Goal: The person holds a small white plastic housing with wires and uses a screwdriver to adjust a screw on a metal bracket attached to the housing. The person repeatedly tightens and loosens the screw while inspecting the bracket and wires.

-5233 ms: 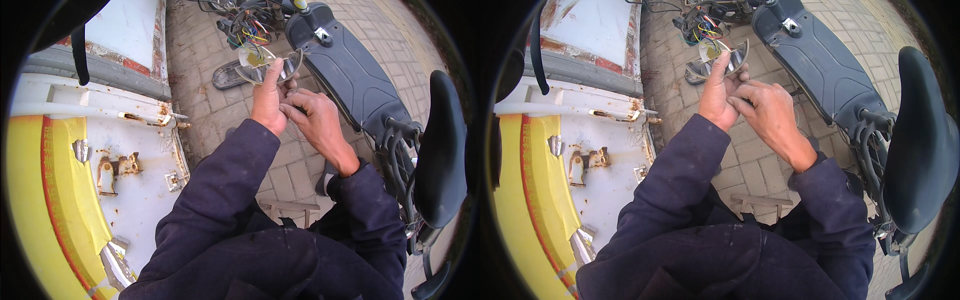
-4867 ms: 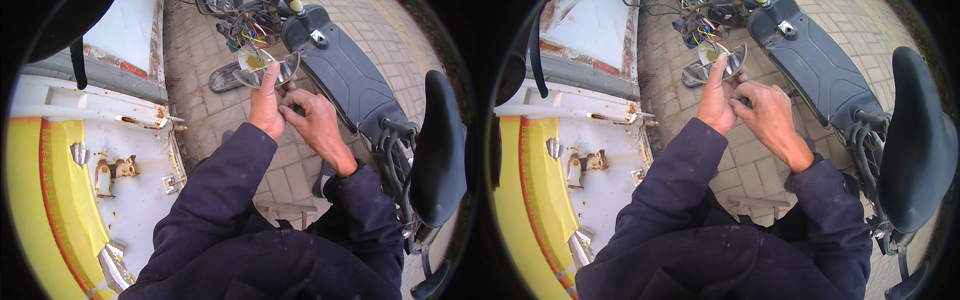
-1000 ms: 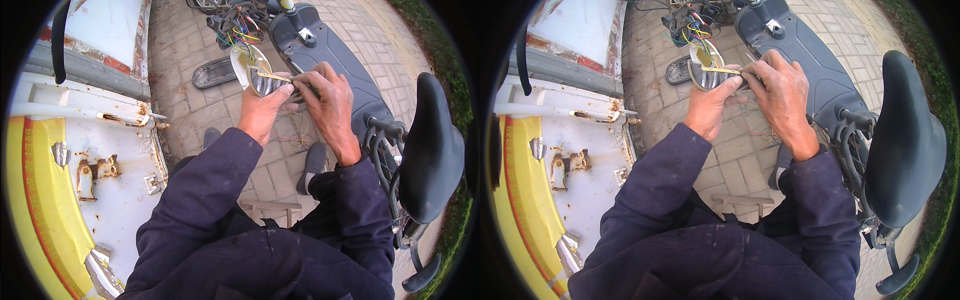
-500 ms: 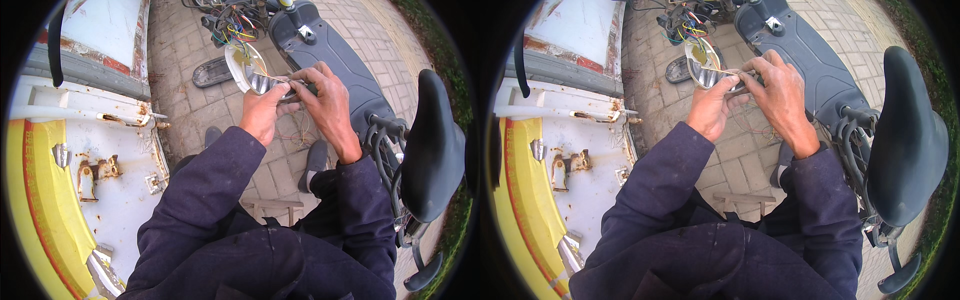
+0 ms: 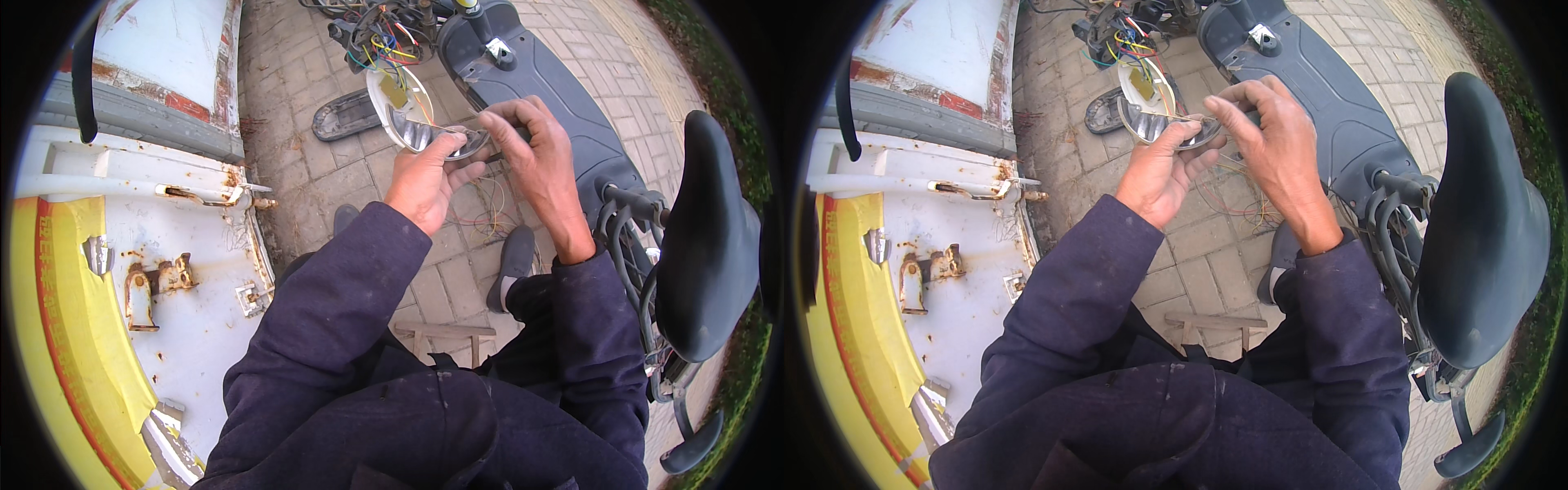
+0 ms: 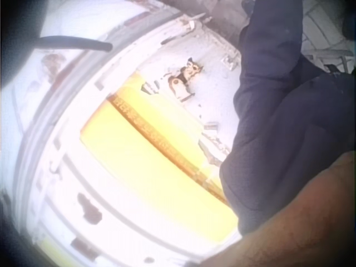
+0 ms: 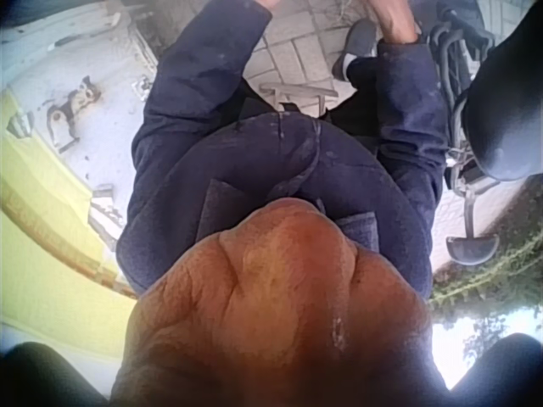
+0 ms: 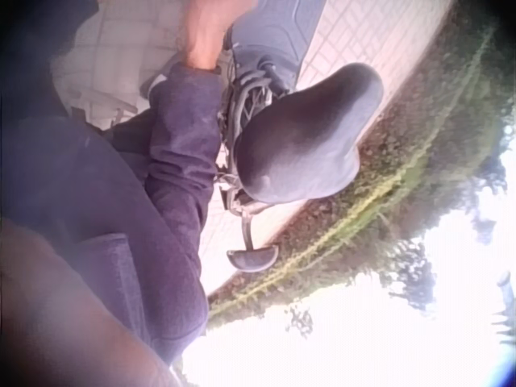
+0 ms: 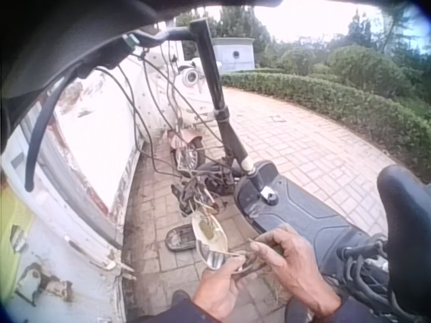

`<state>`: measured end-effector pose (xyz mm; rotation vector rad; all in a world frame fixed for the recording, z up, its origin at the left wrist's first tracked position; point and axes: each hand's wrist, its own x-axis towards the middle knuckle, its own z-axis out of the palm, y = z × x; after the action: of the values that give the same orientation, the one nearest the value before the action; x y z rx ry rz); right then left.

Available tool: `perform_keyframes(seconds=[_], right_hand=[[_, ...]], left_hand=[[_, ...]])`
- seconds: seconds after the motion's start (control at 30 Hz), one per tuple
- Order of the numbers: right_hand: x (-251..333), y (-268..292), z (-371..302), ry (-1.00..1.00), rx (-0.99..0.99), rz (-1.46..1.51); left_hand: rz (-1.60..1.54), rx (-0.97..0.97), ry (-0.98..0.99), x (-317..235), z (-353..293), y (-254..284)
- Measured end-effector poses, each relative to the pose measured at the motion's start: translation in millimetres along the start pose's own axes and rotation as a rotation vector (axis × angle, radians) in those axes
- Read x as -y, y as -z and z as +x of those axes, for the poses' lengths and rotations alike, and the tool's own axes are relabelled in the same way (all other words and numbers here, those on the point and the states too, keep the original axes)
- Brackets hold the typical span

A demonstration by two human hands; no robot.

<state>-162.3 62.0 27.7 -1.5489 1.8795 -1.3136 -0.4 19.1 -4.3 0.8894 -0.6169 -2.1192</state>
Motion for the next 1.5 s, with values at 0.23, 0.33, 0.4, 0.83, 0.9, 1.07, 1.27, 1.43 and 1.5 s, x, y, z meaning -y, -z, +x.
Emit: perform_keyframes(seconds=[0.23,0.33,0.4,0.83,0.9,1.07,1.27,1.43,1.5], right_hand=[[-29,29,11,-0.723,-0.035,0.807],[-31,39,10,-0.654,0.002,0.918],[-26,44,8,-0.543,0.045,0.881],[-1,57,-9,-0.362,0.023,0.612],[-3,54,-9,-0.357,0.044,0.652],[9,51,-13,-0.211,0.034,0.529],[27,46,-24,-0.131,-0.014,0.437],[29,34,-24,-0.155,0.052,0.582],[30,34,-25,-0.177,0.093,0.565]], left_hand=[[-0.022,-0.013,-0.030,-7,0,4],[-0.032,-0.030,-0.055,-11,1,4],[-0.036,-0.039,-0.070,-12,1,4],[-0.039,-0.052,-0.098,-10,4,4],[-0.028,-0.054,-0.093,-11,4,4],[-0.002,-0.086,-0.099,-11,3,3],[-0.008,-0.121,-0.129,-10,2,0],[0.009,-0.117,-0.129,-8,0,-1],[0.013,-0.114,-0.131,-8,-1,-1]])
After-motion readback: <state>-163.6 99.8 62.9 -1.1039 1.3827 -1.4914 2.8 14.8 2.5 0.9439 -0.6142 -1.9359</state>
